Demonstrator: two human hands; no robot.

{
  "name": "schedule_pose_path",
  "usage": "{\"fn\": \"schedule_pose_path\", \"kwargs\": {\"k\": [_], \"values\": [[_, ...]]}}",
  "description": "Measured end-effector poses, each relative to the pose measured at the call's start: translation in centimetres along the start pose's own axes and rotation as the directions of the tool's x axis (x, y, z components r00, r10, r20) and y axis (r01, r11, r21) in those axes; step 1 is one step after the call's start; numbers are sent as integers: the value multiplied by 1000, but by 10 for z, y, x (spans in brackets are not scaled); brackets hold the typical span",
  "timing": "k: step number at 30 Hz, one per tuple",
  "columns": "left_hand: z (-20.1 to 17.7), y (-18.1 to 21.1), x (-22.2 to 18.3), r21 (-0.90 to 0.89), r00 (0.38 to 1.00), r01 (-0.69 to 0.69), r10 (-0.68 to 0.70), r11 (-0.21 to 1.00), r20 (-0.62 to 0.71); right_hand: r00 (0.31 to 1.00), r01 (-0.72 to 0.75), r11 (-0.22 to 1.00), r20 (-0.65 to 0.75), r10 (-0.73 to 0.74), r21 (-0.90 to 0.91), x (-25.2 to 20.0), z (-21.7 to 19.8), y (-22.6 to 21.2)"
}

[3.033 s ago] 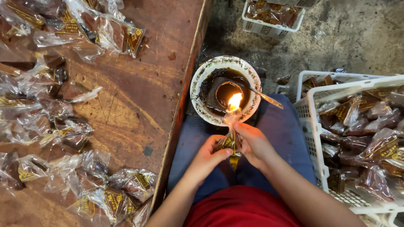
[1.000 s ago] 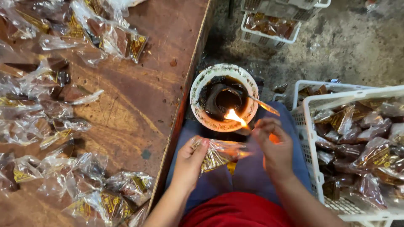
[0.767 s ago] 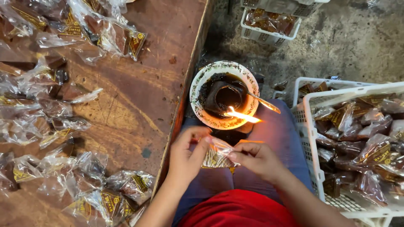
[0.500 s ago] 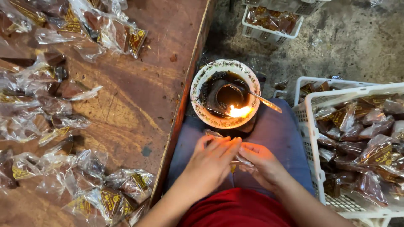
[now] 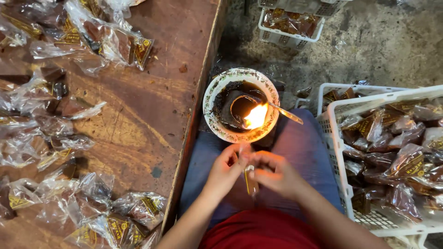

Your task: Sealing small plastic bags of food using a flame

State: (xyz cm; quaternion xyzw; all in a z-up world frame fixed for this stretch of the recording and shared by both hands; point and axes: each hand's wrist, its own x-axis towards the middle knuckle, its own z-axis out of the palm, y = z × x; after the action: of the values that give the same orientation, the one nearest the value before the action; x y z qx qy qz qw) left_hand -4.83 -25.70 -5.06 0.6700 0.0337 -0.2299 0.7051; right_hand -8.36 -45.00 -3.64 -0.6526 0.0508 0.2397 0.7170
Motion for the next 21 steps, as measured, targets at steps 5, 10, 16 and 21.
{"fn": "schedule_pose_path", "kwargs": {"k": [5,10,16,21], "values": [[-4,9,2,69,855,398,-397,915,333,983,-71,934,-133,125,351,30,-15,9],[-2,-22,-1,40,810,485,-467,873,354,972,-95,868,-143,187,487,31,-2,-10],[0,1,-3,209,922,279,-322,937,214,958,18,881,-261,120,472,14,0,-3],[4,35,-19,354,945,-140,18,925,327,992,-103,916,-30,124,387,10,-31,39]]}}
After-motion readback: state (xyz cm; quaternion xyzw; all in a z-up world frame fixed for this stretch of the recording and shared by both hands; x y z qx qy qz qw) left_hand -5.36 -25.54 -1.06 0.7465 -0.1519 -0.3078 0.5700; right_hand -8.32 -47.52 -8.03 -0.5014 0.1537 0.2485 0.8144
